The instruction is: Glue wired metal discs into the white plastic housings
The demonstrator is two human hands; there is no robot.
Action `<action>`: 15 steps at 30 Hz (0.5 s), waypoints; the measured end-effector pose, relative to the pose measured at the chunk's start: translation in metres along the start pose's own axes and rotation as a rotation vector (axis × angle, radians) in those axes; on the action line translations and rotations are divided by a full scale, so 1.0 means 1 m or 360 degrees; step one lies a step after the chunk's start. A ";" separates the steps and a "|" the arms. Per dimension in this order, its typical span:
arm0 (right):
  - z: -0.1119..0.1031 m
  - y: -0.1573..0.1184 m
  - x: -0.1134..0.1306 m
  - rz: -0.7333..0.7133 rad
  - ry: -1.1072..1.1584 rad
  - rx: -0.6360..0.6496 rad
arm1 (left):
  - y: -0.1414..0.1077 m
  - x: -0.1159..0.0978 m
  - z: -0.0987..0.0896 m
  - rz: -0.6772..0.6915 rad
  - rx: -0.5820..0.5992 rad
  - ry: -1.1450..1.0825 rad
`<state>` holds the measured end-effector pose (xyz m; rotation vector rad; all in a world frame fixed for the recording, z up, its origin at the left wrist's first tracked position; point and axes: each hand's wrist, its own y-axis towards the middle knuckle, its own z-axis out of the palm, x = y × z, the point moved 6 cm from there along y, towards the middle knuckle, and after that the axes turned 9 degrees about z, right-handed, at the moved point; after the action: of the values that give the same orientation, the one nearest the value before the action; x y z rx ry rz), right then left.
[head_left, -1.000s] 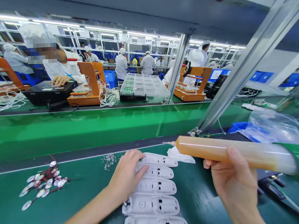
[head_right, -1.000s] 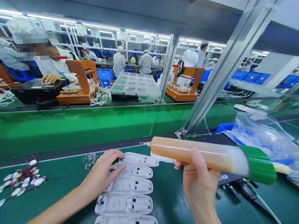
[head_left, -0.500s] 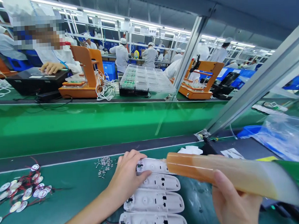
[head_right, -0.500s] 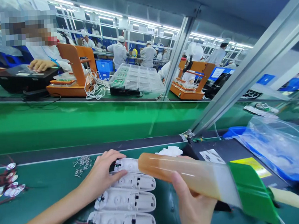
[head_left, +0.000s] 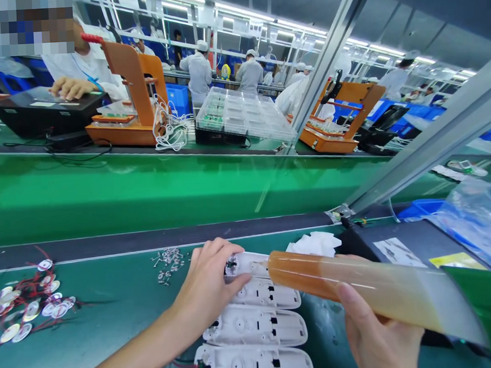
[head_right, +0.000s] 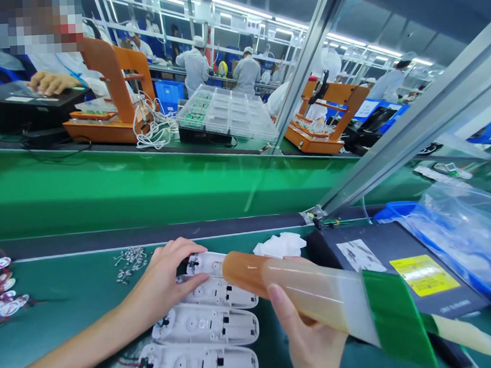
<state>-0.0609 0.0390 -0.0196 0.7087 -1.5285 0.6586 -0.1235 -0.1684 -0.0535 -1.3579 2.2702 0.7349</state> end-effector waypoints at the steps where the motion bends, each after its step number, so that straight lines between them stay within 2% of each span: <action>1: 0.000 -0.001 0.000 0.0006 0.0004 0.0010 | 0.000 0.000 0.000 0.0007 -0.0004 0.0000; 15: 0.006 -0.010 0.013 -0.0159 -0.0009 -0.0013 | 0.000 -0.003 0.000 0.0000 0.0011 -0.0030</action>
<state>-0.0578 0.0274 -0.0074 0.7758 -1.4901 0.5754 -0.1216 -0.1663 -0.0519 -1.3426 2.2561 0.7364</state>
